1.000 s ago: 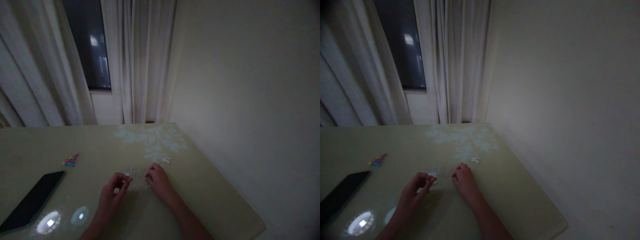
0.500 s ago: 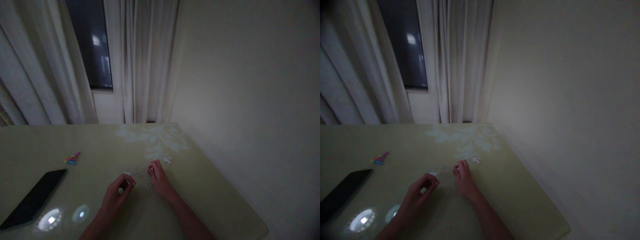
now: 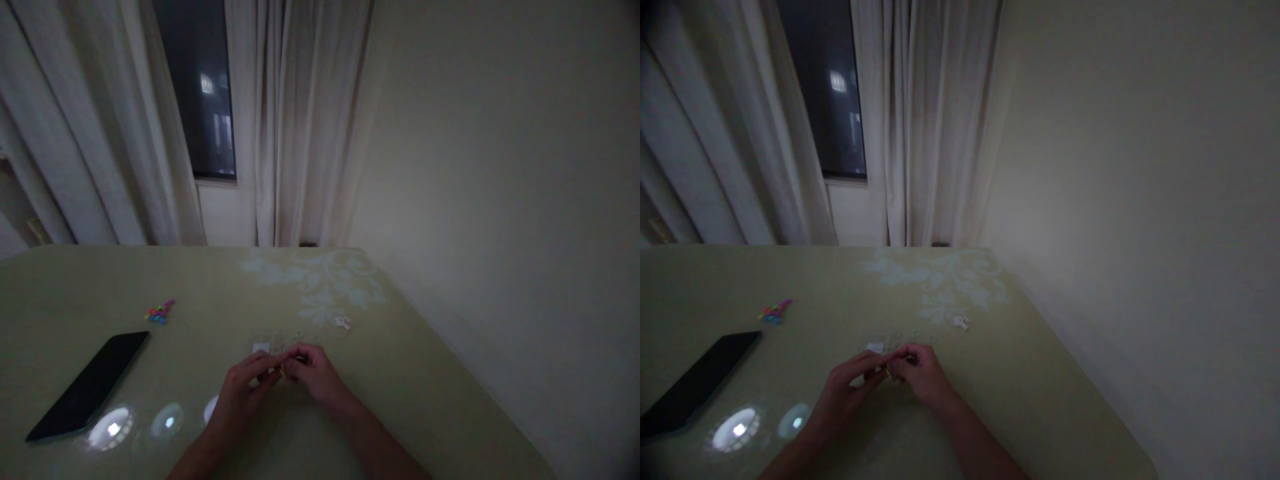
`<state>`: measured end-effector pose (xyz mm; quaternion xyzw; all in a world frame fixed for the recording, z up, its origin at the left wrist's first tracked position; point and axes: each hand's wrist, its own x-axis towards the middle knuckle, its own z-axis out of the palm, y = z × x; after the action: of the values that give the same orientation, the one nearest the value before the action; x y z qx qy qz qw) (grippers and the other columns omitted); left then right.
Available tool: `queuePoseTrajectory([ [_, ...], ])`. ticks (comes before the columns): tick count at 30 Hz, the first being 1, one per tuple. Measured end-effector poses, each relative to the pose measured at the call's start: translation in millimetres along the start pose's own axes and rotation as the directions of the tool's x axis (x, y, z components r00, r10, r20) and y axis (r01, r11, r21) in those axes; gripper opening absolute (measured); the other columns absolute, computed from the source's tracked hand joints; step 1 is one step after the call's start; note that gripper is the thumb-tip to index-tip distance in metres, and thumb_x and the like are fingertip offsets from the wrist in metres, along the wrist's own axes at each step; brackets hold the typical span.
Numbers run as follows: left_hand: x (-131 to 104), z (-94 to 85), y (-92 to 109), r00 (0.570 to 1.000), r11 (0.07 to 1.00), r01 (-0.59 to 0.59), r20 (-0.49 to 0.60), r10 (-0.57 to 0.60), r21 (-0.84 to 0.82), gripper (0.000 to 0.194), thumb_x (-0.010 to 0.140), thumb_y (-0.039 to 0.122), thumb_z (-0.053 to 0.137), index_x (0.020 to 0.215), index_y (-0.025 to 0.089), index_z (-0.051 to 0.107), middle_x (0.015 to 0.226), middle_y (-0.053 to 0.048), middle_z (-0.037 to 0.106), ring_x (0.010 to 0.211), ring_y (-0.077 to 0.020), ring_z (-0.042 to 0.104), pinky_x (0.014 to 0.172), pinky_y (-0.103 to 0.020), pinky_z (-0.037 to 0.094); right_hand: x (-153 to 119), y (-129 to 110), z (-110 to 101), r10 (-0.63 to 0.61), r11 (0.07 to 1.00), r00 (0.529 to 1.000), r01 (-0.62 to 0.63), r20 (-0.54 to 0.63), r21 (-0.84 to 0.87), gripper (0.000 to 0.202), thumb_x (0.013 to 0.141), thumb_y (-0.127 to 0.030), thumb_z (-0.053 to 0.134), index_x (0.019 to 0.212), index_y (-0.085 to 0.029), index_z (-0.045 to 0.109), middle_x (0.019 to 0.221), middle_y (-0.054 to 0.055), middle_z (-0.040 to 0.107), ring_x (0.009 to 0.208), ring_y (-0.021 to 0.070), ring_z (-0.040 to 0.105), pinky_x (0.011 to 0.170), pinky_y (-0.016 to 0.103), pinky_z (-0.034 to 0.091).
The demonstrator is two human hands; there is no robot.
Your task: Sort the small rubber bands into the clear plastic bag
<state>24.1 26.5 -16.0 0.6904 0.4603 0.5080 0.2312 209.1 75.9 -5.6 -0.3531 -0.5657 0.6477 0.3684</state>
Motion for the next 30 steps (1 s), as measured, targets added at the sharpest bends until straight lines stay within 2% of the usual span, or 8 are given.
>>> queuePoseTrajectory([
  [5, -2, -0.4, 2, 0.999, 0.999, 0.03, -0.026, -0.029, 0.03, 0.023, 0.095, 0.041, 0.068, 0.097, 0.026, 0.086, 0.082, -0.006, 0.081, 0.064, -0.0176, 0.068, 0.062, -0.025, 0.058, 5, 5, 1, 0.012, 1.0, 1.0, -0.012, -0.025, 0.013, 0.038, 0.074, -0.053, 0.086, 0.082, -0.017, 0.076, 0.068, 0.0, 0.065, 0.065, 0.0138, 0.058, 0.068, 0.028, 0.046],
  [10, 0, -3.0, 8, 0.998, 0.999, 0.008, -0.057, -0.006, 0.041, 0.023, 0.094, 0.039, 0.068, 0.09, 0.023, 0.084, 0.082, -0.006, 0.079, 0.067, -0.0179, 0.069, 0.063, -0.025, 0.056, 8, 7, -4, 0.008, 1.0, 1.0, -0.008, -0.029, 0.009, 0.042, 0.073, -0.056, 0.086, 0.082, -0.017, 0.075, 0.069, 0.0, 0.065, 0.064, 0.0138, 0.058, 0.068, 0.028, 0.047],
  [14, 0, -5.5, 7, 0.993, 0.994, 0.043, -0.114, -0.031, 0.099, 0.017, 0.092, 0.034, 0.068, 0.096, 0.023, 0.08, 0.075, -0.002, 0.072, 0.064, -0.016, 0.064, 0.063, -0.024, 0.053, 11, -1, -27, -0.074, 0.97, 0.994, 0.052, -0.083, -0.236, 0.022, 0.087, -0.038, 0.077, 0.089, -0.017, 0.076, 0.074, 0.001, 0.067, 0.068, 0.0156, 0.061, 0.07, 0.029, 0.048],
  [16, 0, -6.3, 6, 0.991, 0.993, 0.058, -0.124, -0.044, 0.107, 0.017, 0.093, 0.033, 0.067, 0.097, 0.023, 0.079, 0.076, -0.001, 0.072, 0.064, -0.0158, 0.064, 0.064, -0.024, 0.053, 12, -6, -43, -0.219, 0.849, 0.958, 0.094, -0.184, -0.519, 0.006, 0.088, -0.021, 0.073, 0.086, -0.017, 0.075, 0.082, 0.003, 0.068, 0.076, 0.0165, 0.063, 0.075, 0.029, 0.047],
  [18, 1, -6.6, 5, 0.993, 0.993, 0.062, -0.111, -0.05, 0.101, 0.018, 0.093, 0.034, 0.065, 0.098, 0.023, 0.08, 0.081, -0.003, 0.075, 0.066, -0.0159, 0.066, 0.064, -0.024, 0.053, 14, -9, -59, -0.304, 0.67, 0.927, 0.043, -0.221, -0.741, 0.007, 0.087, -0.011, 0.07, 0.084, -0.016, 0.074, 0.088, 0.006, 0.069, 0.084, 0.0179, 0.063, 0.082, 0.03, 0.047],
  [22, 2, -6.2, 6, 0.995, 0.994, 0.043, -0.098, -0.033, 0.103, 0.019, 0.092, 0.033, 0.066, 0.097, 0.024, 0.081, 0.083, -0.003, 0.077, 0.064, -0.0153, 0.065, 0.063, -0.023, 0.053, 12, -13, -78, -0.28, 0.5, 0.936, -0.048, -0.214, -0.864, 0.01, 0.089, -0.009, 0.069, 0.088, -0.016, 0.075, 0.094, 0.007, 0.07, 0.087, 0.018, 0.064, 0.083, 0.029, 0.046],
  [27, 2, -6.8, 6, 0.992, 0.984, 0.084, -0.108, -0.068, 0.159, 0.018, 0.091, 0.035, 0.067, 0.093, 0.025, 0.081, 0.068, 0.0, 0.07, 0.061, -0.0157, 0.064, 0.059, -0.022, 0.053, 1, -24, -78, -0.169, 0.542, 0.984, 0.052, -0.049, -0.839, 0.005, 0.081, -0.013, 0.079, 0.08, -0.018, 0.078, 0.085, 0.003, 0.069, 0.079, 0.0162, 0.064, 0.075, 0.026, 0.045],
  [30, 0, -6.3, 2, 0.991, 0.984, 0.07, -0.128, -0.049, 0.163, 0.019, 0.092, 0.037, 0.067, 0.094, 0.026, 0.083, 0.074, -0.002, 0.076, 0.061, -0.0159, 0.067, 0.059, -0.022, 0.055, -6, -30, -70, -0.083, 0.581, 0.997, 0.041, -0.009, -0.813, 0.005, 0.077, -0.016, 0.082, 0.075, -0.019, 0.078, 0.076, 0.001, 0.068, 0.071, 0.015, 0.062, 0.067, 0.025, 0.043],
])
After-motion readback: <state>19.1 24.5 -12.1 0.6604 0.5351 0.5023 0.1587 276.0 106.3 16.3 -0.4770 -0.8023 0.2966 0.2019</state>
